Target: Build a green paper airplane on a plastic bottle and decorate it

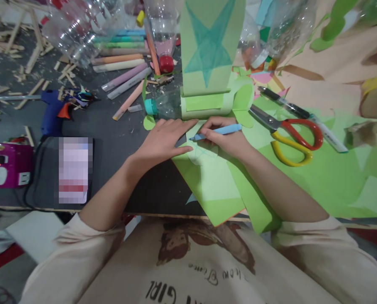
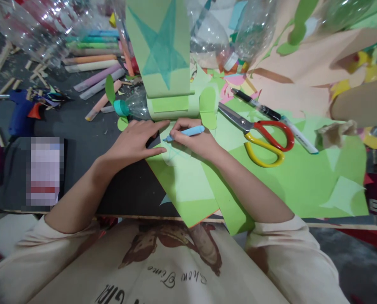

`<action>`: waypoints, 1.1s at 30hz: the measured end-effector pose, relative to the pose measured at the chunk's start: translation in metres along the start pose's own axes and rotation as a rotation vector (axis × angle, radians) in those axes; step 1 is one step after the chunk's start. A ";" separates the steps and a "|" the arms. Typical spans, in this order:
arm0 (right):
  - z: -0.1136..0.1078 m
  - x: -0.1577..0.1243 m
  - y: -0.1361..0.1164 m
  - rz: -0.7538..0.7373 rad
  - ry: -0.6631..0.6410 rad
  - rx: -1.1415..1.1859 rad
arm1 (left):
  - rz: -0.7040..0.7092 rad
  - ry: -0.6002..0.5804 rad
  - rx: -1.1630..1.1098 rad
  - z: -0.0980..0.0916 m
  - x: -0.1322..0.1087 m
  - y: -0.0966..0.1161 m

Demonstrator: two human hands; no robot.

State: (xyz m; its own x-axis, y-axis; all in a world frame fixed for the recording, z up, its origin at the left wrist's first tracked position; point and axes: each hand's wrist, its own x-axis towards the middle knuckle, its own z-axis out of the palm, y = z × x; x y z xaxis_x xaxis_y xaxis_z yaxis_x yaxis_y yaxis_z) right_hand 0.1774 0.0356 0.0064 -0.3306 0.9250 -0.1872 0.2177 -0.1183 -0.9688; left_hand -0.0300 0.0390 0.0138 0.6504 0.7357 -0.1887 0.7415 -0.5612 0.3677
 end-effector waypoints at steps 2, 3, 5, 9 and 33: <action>0.000 0.000 0.001 -0.001 0.003 -0.006 | 0.001 0.004 -0.005 0.000 0.000 -0.001; 0.000 0.000 0.002 -0.002 0.007 -0.011 | 0.002 0.005 -0.007 0.000 0.000 -0.001; 0.000 0.000 0.002 0.000 0.010 -0.024 | 0.002 0.003 -0.007 0.000 0.000 -0.001; 0.000 0.000 0.000 0.014 -0.006 -0.029 | 0.000 0.003 -0.011 0.000 0.000 -0.001; 0.001 -0.001 -0.002 0.021 0.013 -0.035 | 0.003 0.004 0.017 0.001 0.001 -0.001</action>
State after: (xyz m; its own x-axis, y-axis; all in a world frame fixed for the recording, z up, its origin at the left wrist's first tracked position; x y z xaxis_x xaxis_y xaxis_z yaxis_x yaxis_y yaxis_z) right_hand 0.1765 0.0349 0.0085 -0.3141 0.9270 -0.2051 0.2561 -0.1252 -0.9585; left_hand -0.0298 0.0400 0.0126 0.6523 0.7354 -0.1835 0.7419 -0.5699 0.3532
